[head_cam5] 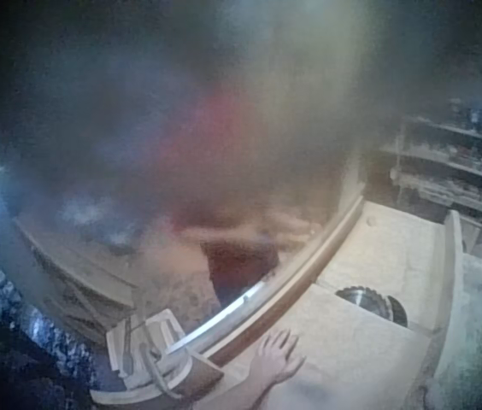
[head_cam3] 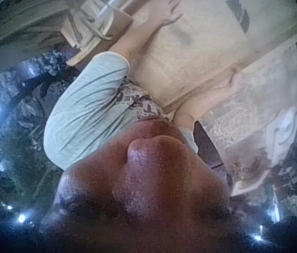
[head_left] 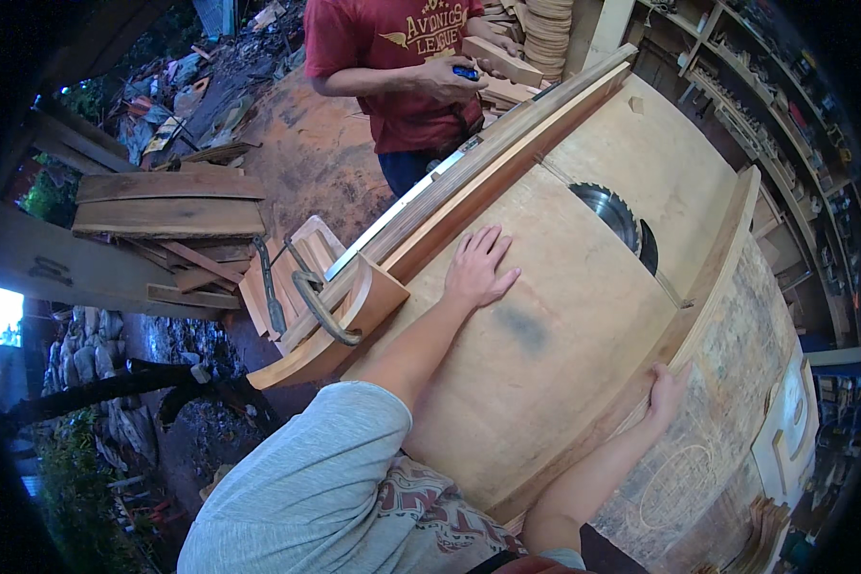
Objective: The person uses a table saw with a sled to cut a curved wooden piece, then measures a wooden component with a tape measure and secures it with a C-clamp.
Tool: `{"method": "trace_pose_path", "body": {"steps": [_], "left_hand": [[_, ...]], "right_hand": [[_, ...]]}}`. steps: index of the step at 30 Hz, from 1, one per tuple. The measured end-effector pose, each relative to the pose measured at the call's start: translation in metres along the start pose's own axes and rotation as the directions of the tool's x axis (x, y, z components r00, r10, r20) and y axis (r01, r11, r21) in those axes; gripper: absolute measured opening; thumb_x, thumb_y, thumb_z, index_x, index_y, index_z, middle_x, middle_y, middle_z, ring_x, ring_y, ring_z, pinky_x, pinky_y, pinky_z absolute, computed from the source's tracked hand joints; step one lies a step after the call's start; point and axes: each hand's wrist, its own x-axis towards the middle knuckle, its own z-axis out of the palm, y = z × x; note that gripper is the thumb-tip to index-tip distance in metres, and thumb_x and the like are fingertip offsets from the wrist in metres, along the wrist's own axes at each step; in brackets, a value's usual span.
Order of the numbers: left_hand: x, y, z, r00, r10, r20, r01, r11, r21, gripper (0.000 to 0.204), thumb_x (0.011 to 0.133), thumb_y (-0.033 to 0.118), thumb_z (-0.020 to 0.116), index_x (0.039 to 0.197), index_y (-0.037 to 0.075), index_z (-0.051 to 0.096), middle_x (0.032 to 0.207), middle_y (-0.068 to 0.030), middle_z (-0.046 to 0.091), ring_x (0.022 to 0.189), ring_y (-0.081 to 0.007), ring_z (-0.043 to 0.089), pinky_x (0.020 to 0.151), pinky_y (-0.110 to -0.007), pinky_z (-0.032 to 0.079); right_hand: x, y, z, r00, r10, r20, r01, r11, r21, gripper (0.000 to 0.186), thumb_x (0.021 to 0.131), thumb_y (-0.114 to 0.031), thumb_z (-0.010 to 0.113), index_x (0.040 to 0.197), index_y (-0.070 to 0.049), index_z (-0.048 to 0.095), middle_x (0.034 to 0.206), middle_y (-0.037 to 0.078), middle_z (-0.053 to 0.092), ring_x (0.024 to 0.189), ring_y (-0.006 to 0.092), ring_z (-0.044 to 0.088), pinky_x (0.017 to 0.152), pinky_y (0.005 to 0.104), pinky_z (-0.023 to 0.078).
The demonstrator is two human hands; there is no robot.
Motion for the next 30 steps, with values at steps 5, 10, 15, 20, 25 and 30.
{"method": "trace_pose_path", "body": {"steps": [5,10,15,20,25,30], "left_hand": [[0.0001,-0.0001,0.0000,1.000,0.002,0.006,-0.002,1.000,-0.001,0.064,0.088,0.048,0.068,0.139,0.010,0.059,0.152,-0.0167,0.048,0.144,-0.0324,0.041,0.120,-0.050,0.029],[0.0000,-0.0006,0.0012,1.000,-0.002,0.012,0.002,1.000,0.004,0.064,0.088,0.048,0.068,0.138,0.010,0.059,0.151,-0.0167,0.048,0.144,-0.0325,0.041,0.120,-0.050,0.029],[-0.0008,-0.0012,0.0023,1.000,0.008,0.002,-0.008,1.000,0.007,0.064,0.088,0.048,0.068,0.139,0.010,0.059,0.152,-0.0169,0.048,0.144,-0.0328,0.040,0.120,-0.050,0.030],[-0.0002,-0.0012,0.0030,1.000,0.010,0.002,-0.010,1.000,0.016,0.064,0.088,0.048,0.067,0.139,0.010,0.059,0.152,-0.0170,0.048,0.144,-0.0332,0.041,0.120,-0.050,0.030],[-0.0002,-0.0011,0.0031,1.000,-0.004,0.011,0.004,1.000,0.018,0.064,0.089,0.048,0.066,0.140,0.011,0.059,0.152,-0.0168,0.048,0.144,-0.0332,0.041,0.121,-0.050,0.030],[0.0003,-0.0008,0.0025,1.000,0.003,0.006,-0.003,1.000,0.022,0.064,0.089,0.049,0.066,0.140,0.011,0.059,0.153,-0.0166,0.048,0.144,-0.0328,0.041,0.121,-0.050,0.029]], "right_hand": [[0.0014,0.0023,-0.0002,1.000,-0.012,0.000,0.012,1.000,-0.012,0.091,0.077,-0.006,0.065,0.160,-0.001,0.029,0.159,0.021,0.041,0.144,0.0321,0.042,0.119,0.0369,0.031],[0.0020,0.0036,0.0009,1.000,-0.011,0.025,0.010,0.998,0.056,0.091,0.077,-0.007,0.066,0.160,-0.001,0.029,0.159,0.021,0.040,0.145,0.0316,0.041,0.119,0.0366,0.030],[-0.0014,-0.0008,0.0021,1.000,-0.010,-0.028,0.009,1.000,-0.029,0.091,0.075,-0.007,0.063,0.159,0.000,0.030,0.158,0.021,0.042,0.143,0.0333,0.043,0.118,0.0374,0.032],[-0.0019,-0.0040,0.0033,1.000,-0.017,-0.013,0.017,0.999,0.032,0.089,0.074,-0.007,0.062,0.158,0.000,0.033,0.155,0.021,0.045,0.139,0.0337,0.046,0.116,0.0386,0.035],[-0.0006,-0.0027,0.0040,1.000,-0.005,-0.019,0.006,0.999,0.043,0.088,0.073,-0.006,0.061,0.157,-0.001,0.034,0.154,0.021,0.046,0.138,0.0330,0.047,0.115,0.0386,0.036],[0.0005,-0.0008,0.0025,1.000,-0.015,-0.015,0.015,1.000,0.020,0.089,0.073,-0.004,0.061,0.157,-0.001,0.034,0.154,0.020,0.046,0.137,0.0327,0.047,0.115,0.0383,0.037]]}}
